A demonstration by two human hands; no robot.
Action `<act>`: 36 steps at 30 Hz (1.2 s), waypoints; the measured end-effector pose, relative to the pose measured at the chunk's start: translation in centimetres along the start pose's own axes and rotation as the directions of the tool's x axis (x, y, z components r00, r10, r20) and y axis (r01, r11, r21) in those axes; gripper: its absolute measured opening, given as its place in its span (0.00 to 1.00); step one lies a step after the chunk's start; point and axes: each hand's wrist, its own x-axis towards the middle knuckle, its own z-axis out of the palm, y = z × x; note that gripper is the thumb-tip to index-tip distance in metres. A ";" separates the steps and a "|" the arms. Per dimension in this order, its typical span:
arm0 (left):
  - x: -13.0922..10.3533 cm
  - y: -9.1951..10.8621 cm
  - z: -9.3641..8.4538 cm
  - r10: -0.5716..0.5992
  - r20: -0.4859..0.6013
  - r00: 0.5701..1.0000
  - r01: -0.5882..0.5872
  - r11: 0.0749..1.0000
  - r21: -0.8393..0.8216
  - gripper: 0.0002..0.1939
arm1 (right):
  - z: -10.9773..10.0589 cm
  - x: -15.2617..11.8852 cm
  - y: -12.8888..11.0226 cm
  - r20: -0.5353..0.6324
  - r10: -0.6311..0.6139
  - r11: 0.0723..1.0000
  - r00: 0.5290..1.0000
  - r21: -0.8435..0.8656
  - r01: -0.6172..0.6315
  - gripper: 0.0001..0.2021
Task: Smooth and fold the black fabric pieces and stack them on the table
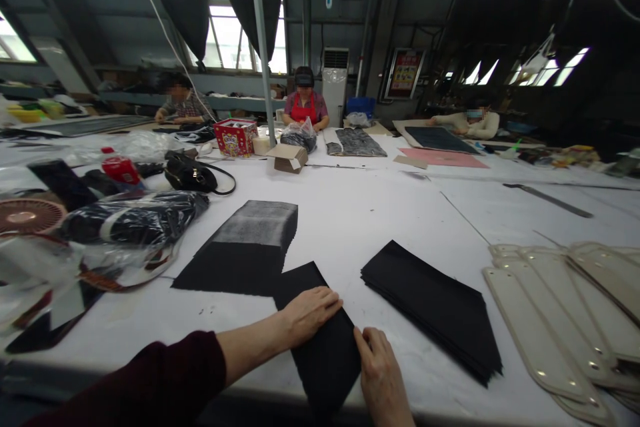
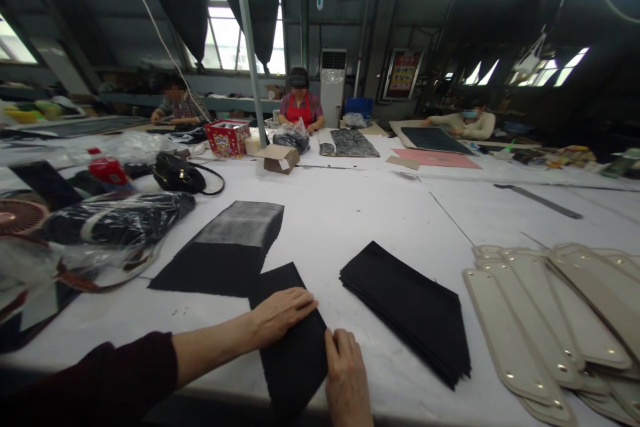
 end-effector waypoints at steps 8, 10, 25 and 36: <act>0.2 1.5 -0.3 0.016 -0.002 1.000 -0.016 0.999 0.038 0.23 | -1.2 -0.8 -0.2 -0.029 0.004 1.000 1.000 -0.021 -0.005 0.22; 0.4 1.9 -0.1 0.037 -0.017 0.999 -0.037 0.999 0.032 0.21 | -1.4 -0.9 -0.3 -0.024 0.004 0.999 1.000 -0.037 -0.005 0.21; 0.8 3.7 0.7 0.061 0.021 0.998 -0.062 0.998 0.030 0.24 | -4.2 -3.1 -0.4 -0.041 0.096 0.992 0.995 -0.082 -0.099 0.22; -0.1 0.1 0.2 0.045 0.070 0.997 -0.049 0.998 0.047 0.27 | -1.3 -1.1 -1.6 -0.142 0.030 0.944 0.989 -0.323 -0.074 0.18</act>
